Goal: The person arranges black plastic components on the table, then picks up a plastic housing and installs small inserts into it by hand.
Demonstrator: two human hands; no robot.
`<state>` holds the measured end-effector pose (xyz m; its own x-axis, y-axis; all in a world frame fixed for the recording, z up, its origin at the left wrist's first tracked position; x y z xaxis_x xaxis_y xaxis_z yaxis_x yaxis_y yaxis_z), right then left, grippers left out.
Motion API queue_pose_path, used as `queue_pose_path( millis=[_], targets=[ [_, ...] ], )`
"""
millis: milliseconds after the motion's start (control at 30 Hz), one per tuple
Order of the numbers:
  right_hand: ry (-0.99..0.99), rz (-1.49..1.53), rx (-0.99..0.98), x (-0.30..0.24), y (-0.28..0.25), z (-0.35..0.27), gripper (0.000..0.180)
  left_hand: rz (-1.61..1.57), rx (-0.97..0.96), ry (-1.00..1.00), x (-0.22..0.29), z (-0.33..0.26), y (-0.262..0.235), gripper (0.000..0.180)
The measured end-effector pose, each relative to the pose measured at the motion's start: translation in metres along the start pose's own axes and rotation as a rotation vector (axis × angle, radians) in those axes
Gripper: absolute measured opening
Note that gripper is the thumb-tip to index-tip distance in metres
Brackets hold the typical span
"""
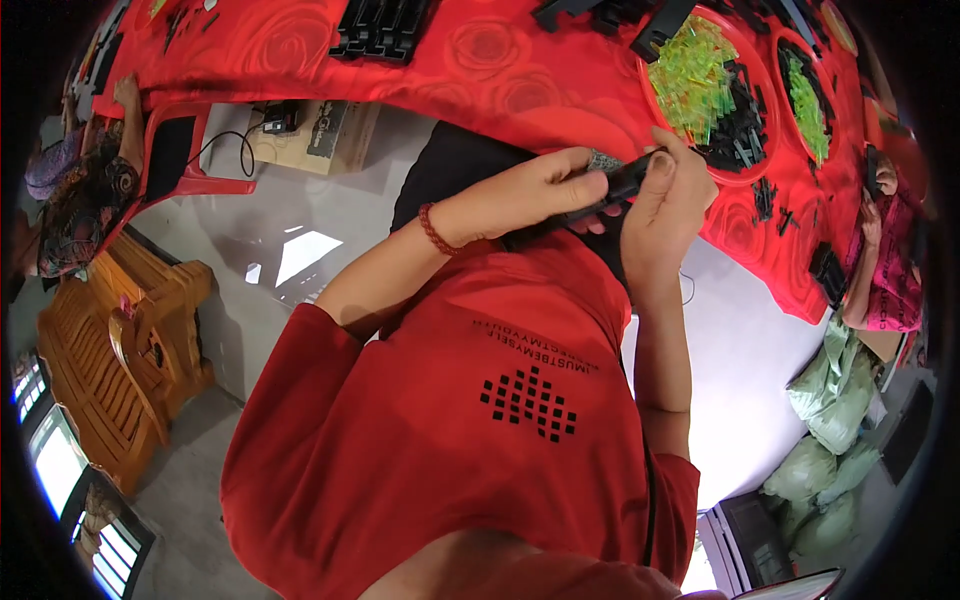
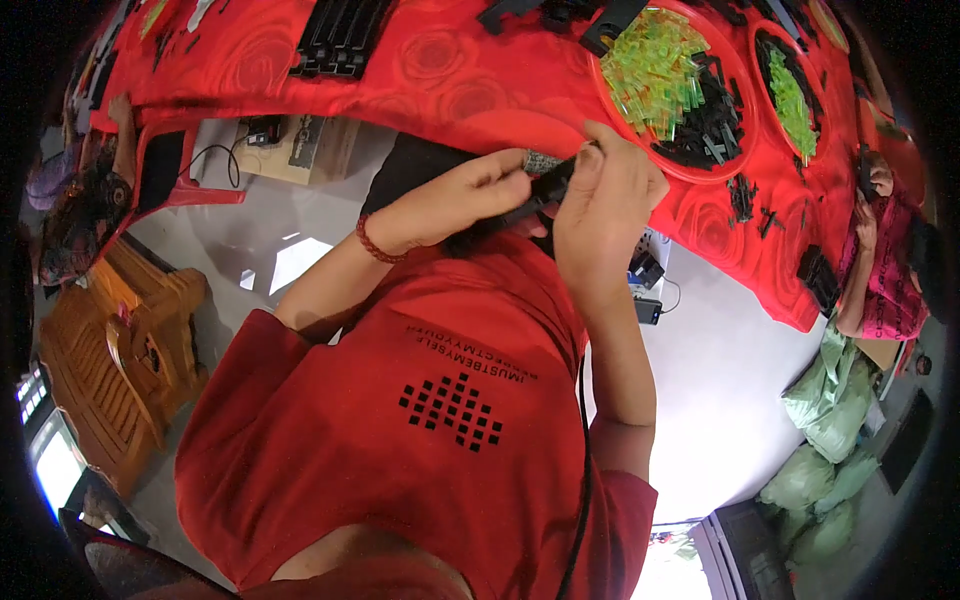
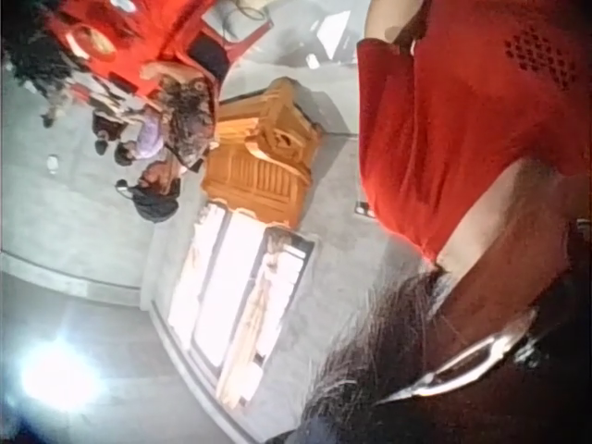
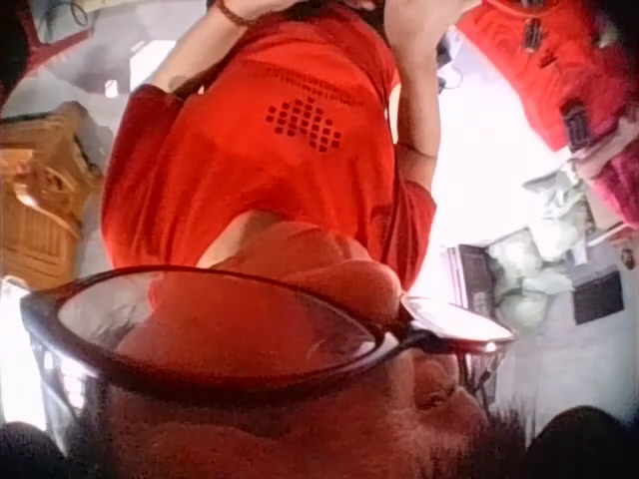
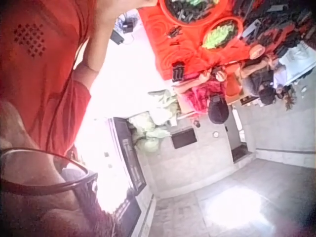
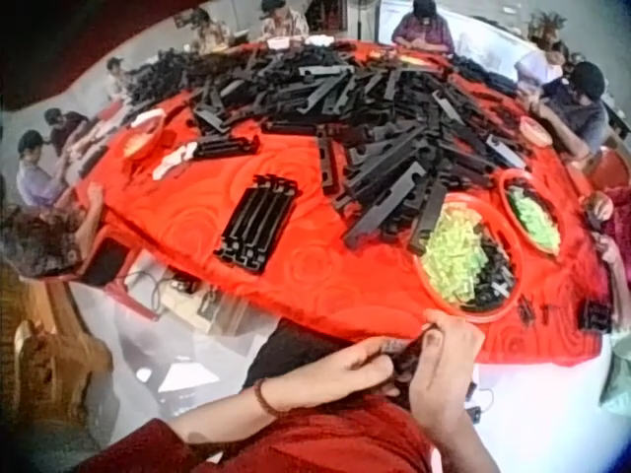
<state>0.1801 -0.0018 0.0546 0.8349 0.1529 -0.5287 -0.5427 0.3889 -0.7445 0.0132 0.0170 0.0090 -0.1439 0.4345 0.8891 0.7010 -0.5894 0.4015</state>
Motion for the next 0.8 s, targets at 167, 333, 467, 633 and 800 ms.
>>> queue_pose_path(
  millis=[167, 333, 467, 633, 800],
  targets=[
    [0.223, 0.327, 0.067, 0.017, 0.002, 0.008, 0.030, -0.291, -0.059, -0.005, 0.010, -0.003, -0.012, 0.081],
    [0.328, 0.390, 0.043, 0.020, 0.004, 0.008, 0.030, -0.208, 0.007, -0.017, 0.015, -0.003, -0.017, 0.079],
    [0.321, 0.395, 0.068, 0.023, 0.008, 0.006, 0.030, -0.211, 0.041, -0.008, 0.016, -0.004, -0.015, 0.076],
    [0.344, 0.423, 0.074, 0.024, 0.009, 0.004, 0.031, -0.234, 0.015, 0.004, 0.017, -0.003, -0.014, 0.068],
    [0.351, 0.444, 0.079, 0.021, 0.006, 0.004, 0.032, -0.128, -0.001, 0.058, 0.016, -0.002, -0.016, 0.055]
  ],
)
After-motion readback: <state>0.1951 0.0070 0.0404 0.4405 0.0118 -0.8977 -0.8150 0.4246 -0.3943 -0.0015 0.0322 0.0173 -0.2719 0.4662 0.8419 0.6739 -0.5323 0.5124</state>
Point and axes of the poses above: each hand's wrist, its own z-axis towards the middle knuckle, its own y-axis out of the palm, x = y × z, the point moved 1 cm from there along z, towards the middle knuckle, and after that the axes turned 4 degrees about y, right-handed, at the moved point
